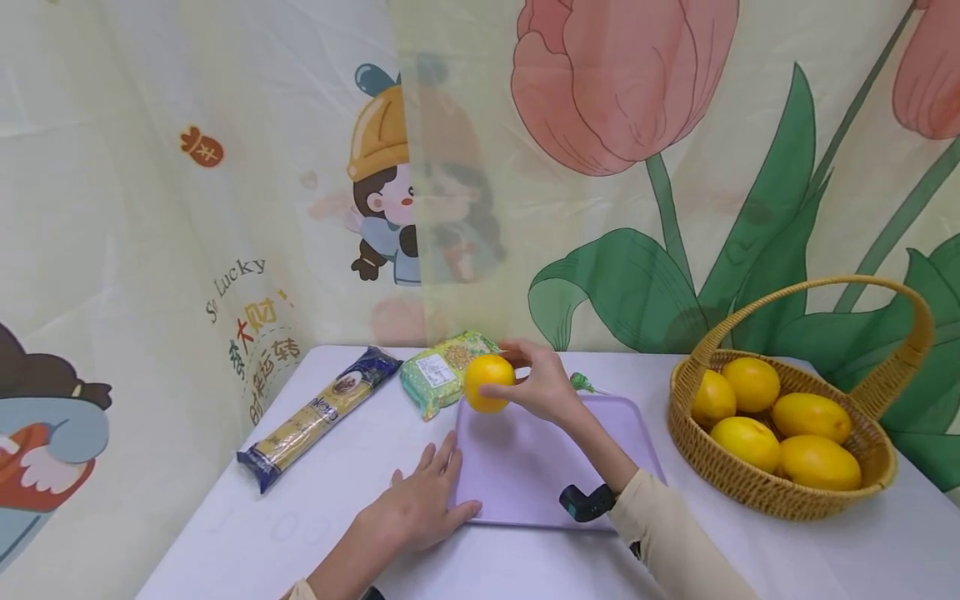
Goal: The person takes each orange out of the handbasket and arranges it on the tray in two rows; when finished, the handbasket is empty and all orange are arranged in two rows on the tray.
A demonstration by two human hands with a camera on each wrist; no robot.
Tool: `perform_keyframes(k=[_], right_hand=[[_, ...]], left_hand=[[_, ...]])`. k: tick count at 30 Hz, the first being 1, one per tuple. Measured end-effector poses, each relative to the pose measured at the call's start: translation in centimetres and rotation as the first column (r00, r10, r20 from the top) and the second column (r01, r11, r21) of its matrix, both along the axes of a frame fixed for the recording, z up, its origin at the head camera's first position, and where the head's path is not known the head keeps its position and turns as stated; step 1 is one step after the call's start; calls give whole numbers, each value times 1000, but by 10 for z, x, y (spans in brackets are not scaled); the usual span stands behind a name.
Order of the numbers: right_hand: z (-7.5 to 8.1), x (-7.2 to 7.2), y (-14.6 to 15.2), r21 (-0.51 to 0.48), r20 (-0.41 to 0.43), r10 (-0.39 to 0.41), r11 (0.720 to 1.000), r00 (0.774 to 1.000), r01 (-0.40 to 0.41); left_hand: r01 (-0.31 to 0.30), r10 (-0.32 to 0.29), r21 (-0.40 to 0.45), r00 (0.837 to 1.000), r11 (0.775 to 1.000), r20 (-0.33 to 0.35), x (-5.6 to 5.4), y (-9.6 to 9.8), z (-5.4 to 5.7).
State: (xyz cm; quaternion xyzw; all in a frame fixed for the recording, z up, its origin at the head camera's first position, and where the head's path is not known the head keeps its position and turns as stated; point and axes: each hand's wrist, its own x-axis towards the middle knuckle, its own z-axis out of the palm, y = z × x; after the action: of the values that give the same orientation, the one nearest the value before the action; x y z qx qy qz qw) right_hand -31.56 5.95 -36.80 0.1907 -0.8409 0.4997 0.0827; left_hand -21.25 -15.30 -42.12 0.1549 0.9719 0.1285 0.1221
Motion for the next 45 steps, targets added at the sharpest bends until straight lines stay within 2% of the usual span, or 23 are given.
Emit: perform_keyframes(k=[4,8,12,21,26,32,38,45], right_hand=[[-12,-5,-7,29,21,-25,999,999,24],[-21,-9,-12,48,29,-28,998,999,27],[-28,-13,-15,62,38,-28,998,999,26],[-33,-14,-14,68,65,-57,996,996,52],[-33,-15,-12,71,53,-37,997,998,34],[-34,-16,-9,53,75,9,999,997,-13],[-38,-16,-10,83,113,22,996,993,-32],[-40,-15,-12,108,103,34,993,994,-45]], left_hand=[[-2,2,5,1000,1000,-11,3,2,5],[8,-8,7,1000,1000,-20,1,0,-4],[15,-15,2,999,1000,-29,-5,-4,-18],[29,-29,-9,998,1000,-52,-11,-3,-28],[28,-29,-17,998,999,-62,-9,-1,-23],[20,-21,-29,999,999,-28,-8,2,-14],[9,-10,-29,1000,1000,-18,-8,0,-15],[9,-9,3,1000,1000,-25,-7,-4,-17]])
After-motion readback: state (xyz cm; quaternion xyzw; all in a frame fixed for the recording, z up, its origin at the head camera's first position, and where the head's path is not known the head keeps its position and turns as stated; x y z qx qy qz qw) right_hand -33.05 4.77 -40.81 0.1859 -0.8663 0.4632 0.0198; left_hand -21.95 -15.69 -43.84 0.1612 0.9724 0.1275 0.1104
